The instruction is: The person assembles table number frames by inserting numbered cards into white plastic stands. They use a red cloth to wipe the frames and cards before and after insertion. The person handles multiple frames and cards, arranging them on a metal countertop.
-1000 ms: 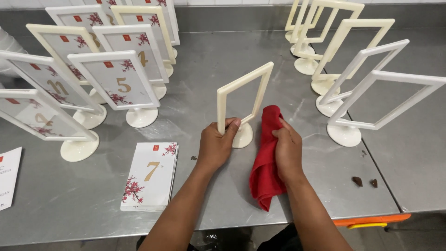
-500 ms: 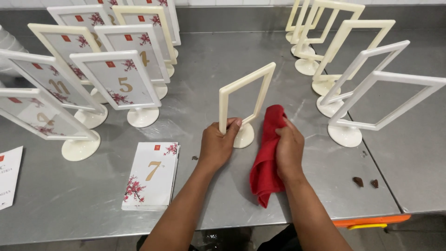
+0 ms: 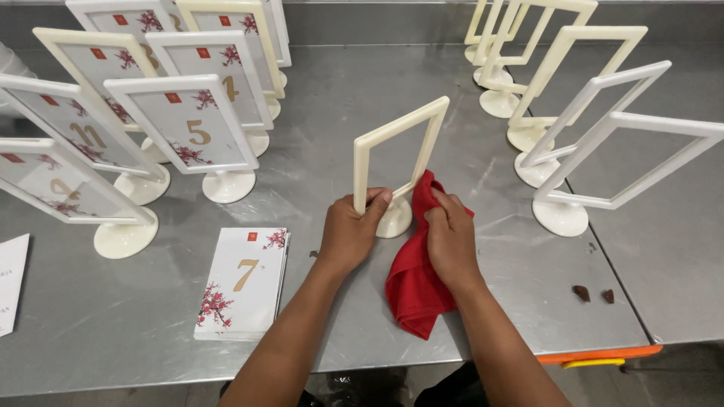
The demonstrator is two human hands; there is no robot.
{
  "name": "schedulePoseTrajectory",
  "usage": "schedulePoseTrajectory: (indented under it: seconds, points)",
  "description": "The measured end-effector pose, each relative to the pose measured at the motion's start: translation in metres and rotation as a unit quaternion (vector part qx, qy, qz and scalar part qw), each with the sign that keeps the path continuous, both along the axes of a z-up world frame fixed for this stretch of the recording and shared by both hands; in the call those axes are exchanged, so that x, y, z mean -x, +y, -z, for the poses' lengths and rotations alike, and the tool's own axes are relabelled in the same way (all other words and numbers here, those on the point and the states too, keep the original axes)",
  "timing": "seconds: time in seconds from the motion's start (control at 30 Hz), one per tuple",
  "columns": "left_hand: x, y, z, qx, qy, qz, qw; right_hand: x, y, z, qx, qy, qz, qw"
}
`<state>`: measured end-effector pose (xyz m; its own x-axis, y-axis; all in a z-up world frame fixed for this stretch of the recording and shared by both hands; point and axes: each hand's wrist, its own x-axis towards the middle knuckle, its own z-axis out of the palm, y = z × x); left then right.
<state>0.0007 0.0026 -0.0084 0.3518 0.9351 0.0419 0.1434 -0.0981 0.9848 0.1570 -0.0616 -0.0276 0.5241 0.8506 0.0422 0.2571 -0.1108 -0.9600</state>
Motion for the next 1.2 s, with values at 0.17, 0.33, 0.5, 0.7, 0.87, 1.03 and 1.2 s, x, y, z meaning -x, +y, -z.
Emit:
schedulePoseTrajectory:
  seconds: [0.17,0.33,0.5,0.7,0.87,1.03,1.2]
  points:
    - [-0.001,0.0,0.0,-0.046,0.019,0.006,0.999,0.01,-0.009,-0.011,0.011,-0.072,-0.054,0.996]
    - [0.004,0.0,-0.004,-0.1,0.058,0.04,0.992,0.003,-0.015,-0.007,-0.003,-0.036,-0.05,0.998]
    - [0.01,-0.001,-0.015,-0.063,0.068,0.069,0.993,0.014,-0.023,-0.038,0.012,-0.006,-0.015,1.0]
    - [0.012,0.003,-0.008,-0.04,0.07,0.082,0.993,0.011,-0.013,-0.018,0.02,-0.113,-0.046,0.992]
    - [0.01,0.007,-0.001,-0.072,0.073,0.073,0.992,0.012,-0.001,-0.015,0.065,-0.255,-0.109,0.959]
    - [0.011,-0.002,-0.018,-0.084,0.064,0.076,0.992,0.003,0.012,-0.01,0.134,-0.433,-0.142,0.88]
    - [0.009,-0.004,-0.013,-0.074,0.086,0.076,0.991,-0.002,0.002,-0.018,0.149,-0.452,-0.165,0.864]
